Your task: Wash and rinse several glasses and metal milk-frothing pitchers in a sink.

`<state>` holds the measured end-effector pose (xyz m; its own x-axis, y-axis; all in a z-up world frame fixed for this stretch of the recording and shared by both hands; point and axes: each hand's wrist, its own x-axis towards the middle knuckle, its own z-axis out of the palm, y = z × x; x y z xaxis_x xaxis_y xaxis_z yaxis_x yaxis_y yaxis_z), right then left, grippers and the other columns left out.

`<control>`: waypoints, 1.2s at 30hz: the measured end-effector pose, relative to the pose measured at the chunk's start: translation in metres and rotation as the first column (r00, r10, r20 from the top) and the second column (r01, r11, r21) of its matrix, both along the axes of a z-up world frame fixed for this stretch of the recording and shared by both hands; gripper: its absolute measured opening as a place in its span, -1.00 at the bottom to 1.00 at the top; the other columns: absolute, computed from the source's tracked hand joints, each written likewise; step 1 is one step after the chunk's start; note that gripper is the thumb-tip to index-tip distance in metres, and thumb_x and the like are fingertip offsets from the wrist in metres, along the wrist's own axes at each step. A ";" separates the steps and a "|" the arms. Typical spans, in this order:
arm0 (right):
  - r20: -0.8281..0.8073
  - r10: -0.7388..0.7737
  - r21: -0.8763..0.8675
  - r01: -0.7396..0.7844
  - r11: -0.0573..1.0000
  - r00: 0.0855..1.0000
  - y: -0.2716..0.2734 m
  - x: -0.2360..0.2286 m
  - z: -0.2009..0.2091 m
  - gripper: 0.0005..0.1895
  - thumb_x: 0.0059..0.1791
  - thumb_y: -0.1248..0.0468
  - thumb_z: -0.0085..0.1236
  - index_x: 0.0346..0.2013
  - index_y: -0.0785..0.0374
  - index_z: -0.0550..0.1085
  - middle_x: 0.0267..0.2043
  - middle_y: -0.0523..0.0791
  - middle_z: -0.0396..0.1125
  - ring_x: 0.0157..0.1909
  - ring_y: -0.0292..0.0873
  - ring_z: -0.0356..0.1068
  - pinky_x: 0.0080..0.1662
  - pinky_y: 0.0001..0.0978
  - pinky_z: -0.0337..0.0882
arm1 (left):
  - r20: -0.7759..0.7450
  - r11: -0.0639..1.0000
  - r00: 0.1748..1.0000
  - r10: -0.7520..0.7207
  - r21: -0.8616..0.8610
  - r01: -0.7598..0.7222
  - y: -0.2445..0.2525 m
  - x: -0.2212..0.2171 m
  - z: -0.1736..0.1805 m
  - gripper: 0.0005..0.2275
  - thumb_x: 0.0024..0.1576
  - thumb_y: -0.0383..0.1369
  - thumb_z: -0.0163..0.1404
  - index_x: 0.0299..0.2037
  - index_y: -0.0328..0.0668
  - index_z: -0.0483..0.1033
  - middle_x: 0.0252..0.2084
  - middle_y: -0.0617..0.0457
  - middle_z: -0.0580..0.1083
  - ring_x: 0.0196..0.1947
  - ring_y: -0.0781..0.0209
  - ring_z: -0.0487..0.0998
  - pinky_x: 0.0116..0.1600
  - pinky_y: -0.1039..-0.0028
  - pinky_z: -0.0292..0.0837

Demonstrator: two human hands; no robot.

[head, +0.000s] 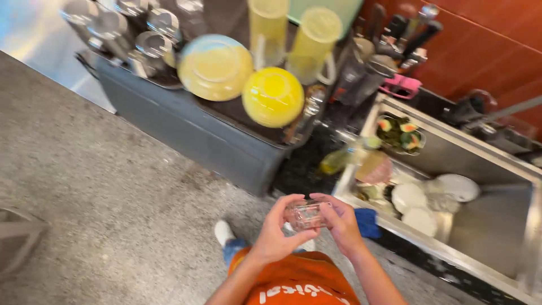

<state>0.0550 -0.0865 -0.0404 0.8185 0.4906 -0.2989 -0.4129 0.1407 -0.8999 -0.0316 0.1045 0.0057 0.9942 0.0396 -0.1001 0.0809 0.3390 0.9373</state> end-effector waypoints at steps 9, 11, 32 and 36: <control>-0.110 0.148 0.185 -0.127 0.975 0.983 0.254 -0.028 0.027 -0.49 0.06 0.08 -0.02 0.09 0.47 0.43 -0.14 0.02 0.52 -0.23 -0.17 0.57 -0.18 -0.30 0.58 | 0.160 0.909 0.967 0.197 0.340 -0.241 0.224 -0.049 0.040 -0.39 -0.07 -0.52 0.35 0.22 -0.28 0.38 0.13 -0.02 0.42 -0.02 0.25 0.54 0.05 0.45 0.54; -0.139 0.198 0.186 -0.171 0.967 0.970 0.302 -0.033 0.033 -0.49 0.07 0.08 -0.02 0.13 0.46 0.42 -0.13 0.01 0.52 -0.24 -0.18 0.55 -0.20 -0.32 0.55 | 0.198 0.877 0.952 0.234 0.380 -0.294 0.267 -0.058 0.049 -0.41 -0.06 -0.51 0.34 0.20 -0.27 0.39 0.09 0.01 0.46 -0.02 0.27 0.57 0.03 0.46 0.54; 0.567 -0.084 0.135 0.008 0.991 0.820 0.581 0.159 0.103 -0.82 0.11 0.37 0.04 -0.08 0.45 0.51 -0.01 0.00 0.42 -0.02 -0.14 0.45 -0.03 -0.34 0.44 | 0.492 0.497 0.845 0.208 0.691 -0.525 0.615 0.172 0.162 -0.45 -0.09 -0.37 0.34 0.15 -0.22 0.46 -0.04 0.05 0.53 -0.25 0.29 0.56 -0.25 0.50 0.43; 0.742 -0.136 0.014 0.188 0.982 0.656 0.618 0.191 0.121 -0.87 0.06 0.43 0.09 -0.12 0.42 0.51 0.06 -0.01 0.39 0.11 -0.17 0.40 0.14 -0.41 0.39 | 0.515 0.493 0.851 0.104 0.716 -0.493 0.662 0.266 0.145 -0.41 -0.09 -0.35 0.33 0.18 -0.23 0.42 0.04 -0.01 0.52 -0.21 0.18 0.56 -0.14 0.43 0.48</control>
<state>0.2455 0.5316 0.0804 0.8480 0.3313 0.4137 0.4128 0.0766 -0.9076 0.2343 0.7660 0.1508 0.8445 0.2089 0.4931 -0.2670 -0.6339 0.7258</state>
